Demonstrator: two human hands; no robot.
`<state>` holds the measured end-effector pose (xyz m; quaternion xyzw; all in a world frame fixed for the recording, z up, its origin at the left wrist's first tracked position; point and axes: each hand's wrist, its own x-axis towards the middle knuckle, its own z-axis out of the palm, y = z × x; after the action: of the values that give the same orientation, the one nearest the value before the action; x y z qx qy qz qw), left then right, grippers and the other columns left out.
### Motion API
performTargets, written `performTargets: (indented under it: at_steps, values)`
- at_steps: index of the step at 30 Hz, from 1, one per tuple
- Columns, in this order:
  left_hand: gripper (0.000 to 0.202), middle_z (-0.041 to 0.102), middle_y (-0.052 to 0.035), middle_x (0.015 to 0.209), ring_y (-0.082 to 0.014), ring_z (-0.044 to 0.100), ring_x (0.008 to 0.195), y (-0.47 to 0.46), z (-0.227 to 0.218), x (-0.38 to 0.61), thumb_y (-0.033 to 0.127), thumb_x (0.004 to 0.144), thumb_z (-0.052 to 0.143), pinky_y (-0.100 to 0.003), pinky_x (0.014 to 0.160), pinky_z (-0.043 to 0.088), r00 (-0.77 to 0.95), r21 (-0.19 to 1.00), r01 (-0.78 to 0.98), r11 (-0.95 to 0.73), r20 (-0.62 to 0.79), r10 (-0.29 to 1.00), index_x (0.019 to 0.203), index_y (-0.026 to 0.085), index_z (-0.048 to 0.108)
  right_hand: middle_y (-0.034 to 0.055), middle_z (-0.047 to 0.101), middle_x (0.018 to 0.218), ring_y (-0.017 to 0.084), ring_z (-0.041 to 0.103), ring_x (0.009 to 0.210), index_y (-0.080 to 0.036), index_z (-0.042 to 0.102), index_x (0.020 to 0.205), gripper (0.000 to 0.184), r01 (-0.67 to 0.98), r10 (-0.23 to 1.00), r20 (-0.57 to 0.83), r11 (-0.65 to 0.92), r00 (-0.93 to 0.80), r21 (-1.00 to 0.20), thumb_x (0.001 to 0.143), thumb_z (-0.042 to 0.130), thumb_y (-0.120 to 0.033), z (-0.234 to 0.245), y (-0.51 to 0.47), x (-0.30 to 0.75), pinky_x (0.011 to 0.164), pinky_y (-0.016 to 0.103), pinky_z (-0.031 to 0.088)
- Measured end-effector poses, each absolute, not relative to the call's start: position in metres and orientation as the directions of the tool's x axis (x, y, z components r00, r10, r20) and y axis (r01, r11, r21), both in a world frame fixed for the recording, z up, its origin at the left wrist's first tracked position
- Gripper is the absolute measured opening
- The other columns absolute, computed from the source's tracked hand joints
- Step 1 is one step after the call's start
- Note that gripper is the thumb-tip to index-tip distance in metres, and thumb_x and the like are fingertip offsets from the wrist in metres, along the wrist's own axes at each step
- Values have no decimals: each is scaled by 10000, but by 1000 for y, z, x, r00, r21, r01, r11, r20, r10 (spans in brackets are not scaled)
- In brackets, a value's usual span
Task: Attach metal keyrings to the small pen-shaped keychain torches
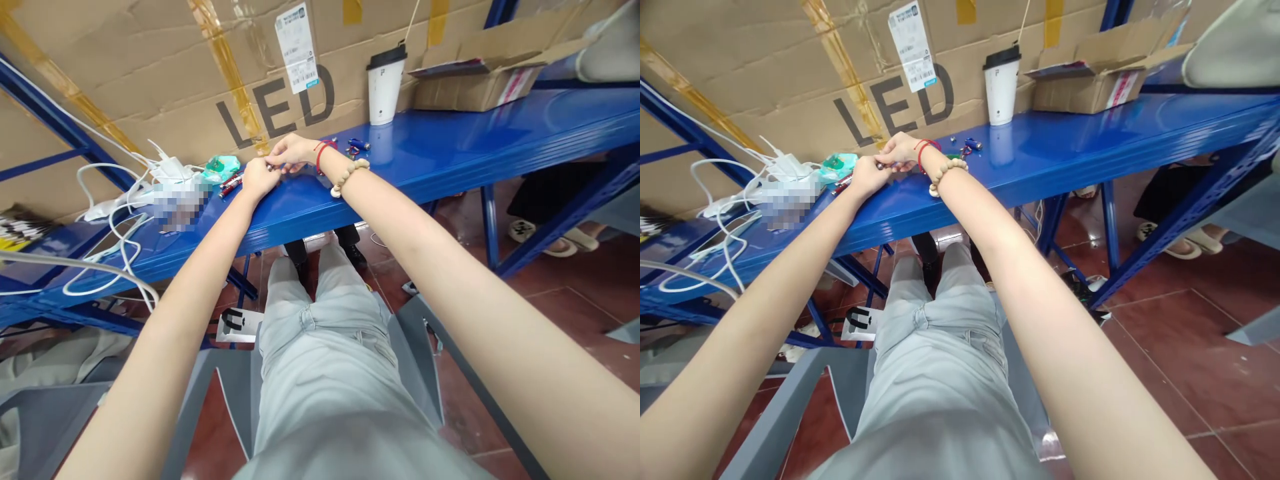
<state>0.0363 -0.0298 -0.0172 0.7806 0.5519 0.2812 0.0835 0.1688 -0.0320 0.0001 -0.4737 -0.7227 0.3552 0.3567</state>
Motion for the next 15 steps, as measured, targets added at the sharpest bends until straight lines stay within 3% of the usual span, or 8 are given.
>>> performTargets:
  at_steps: [4, 9, 15]
  values:
    - [202, 653, -64, 691, -246, 583, 882, -30, -17, 37, 342, 748, 531, -335, 814, 431, 234, 313, 861, -401, 457, 858, 671, 170, 605, -35, 549, 558, 48, 466, 559, -127, 656, 813, 251, 442, 924, 266, 366, -273, -819, 769, 658, -374, 1, -36, 170, 564, 188, 433]
    - [216, 679, -100, 860, -250, 577, 971, -23, -20, 34, 333, 720, 551, -283, 847, 433, 176, 423, 804, -418, 502, 847, 788, 148, 639, -3, 598, 593, 73, 503, 564, -117, 681, 801, 302, 401, 867, 400, 494, -298, -771, 689, 708, -397, -2, -28, 171, 535, 189, 442]
    - [251, 686, -108, 861, -239, 581, 976, -25, -24, 33, 282, 720, 522, -271, 852, 443, 114, 549, 725, -416, 500, 858, 826, 98, 656, 2, 604, 563, 88, 522, 558, -128, 675, 751, 298, 364, 837, 460, 544, -295, -756, 610, 761, -377, -4, -27, 165, 528, 198, 458]
